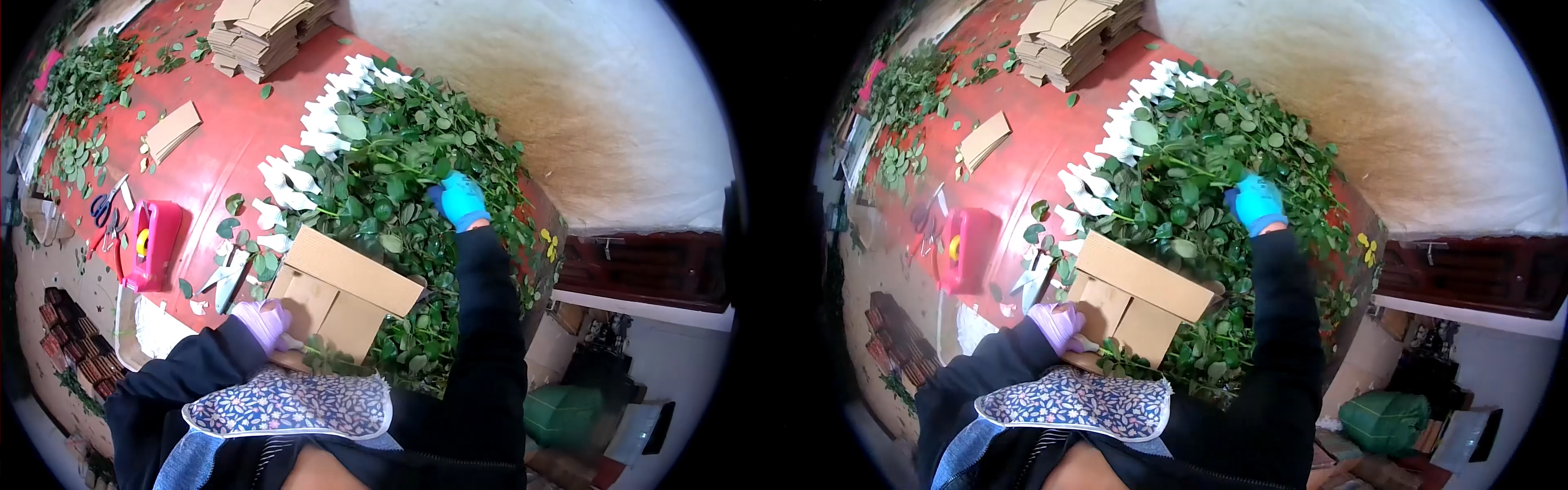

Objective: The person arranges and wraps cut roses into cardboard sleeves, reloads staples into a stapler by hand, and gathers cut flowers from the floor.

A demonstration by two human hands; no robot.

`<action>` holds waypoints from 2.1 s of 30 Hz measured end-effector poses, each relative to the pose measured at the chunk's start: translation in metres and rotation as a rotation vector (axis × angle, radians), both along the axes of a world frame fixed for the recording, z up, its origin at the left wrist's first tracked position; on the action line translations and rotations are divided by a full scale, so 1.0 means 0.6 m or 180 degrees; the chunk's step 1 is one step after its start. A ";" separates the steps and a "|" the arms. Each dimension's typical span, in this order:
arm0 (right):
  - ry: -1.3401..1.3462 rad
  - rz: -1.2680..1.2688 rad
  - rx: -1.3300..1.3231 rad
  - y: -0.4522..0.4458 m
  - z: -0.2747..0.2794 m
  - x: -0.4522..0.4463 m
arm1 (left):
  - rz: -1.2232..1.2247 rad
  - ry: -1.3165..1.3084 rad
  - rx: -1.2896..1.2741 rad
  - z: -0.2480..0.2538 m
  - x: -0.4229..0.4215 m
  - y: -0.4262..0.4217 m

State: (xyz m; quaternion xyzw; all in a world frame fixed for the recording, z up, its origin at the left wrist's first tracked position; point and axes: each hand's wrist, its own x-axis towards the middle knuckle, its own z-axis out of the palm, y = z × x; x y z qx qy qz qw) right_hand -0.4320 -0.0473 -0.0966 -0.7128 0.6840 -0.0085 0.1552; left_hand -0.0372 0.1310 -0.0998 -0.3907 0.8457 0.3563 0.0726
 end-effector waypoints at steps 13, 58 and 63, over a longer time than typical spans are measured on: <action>0.0962 0.0553 -0.0279 -0.028 -0.093 0.024 | 0.0054 0.0129 -0.0042 -0.011 0.018 0.013; -0.4345 -0.4170 0.1471 0.561 0.037 -0.123 | -0.0413 0.0822 -0.0379 -0.029 0.023 0.008; -0.2138 -0.1865 0.0092 0.584 0.161 -0.103 | -0.0457 0.0924 -0.0394 -0.028 0.025 0.007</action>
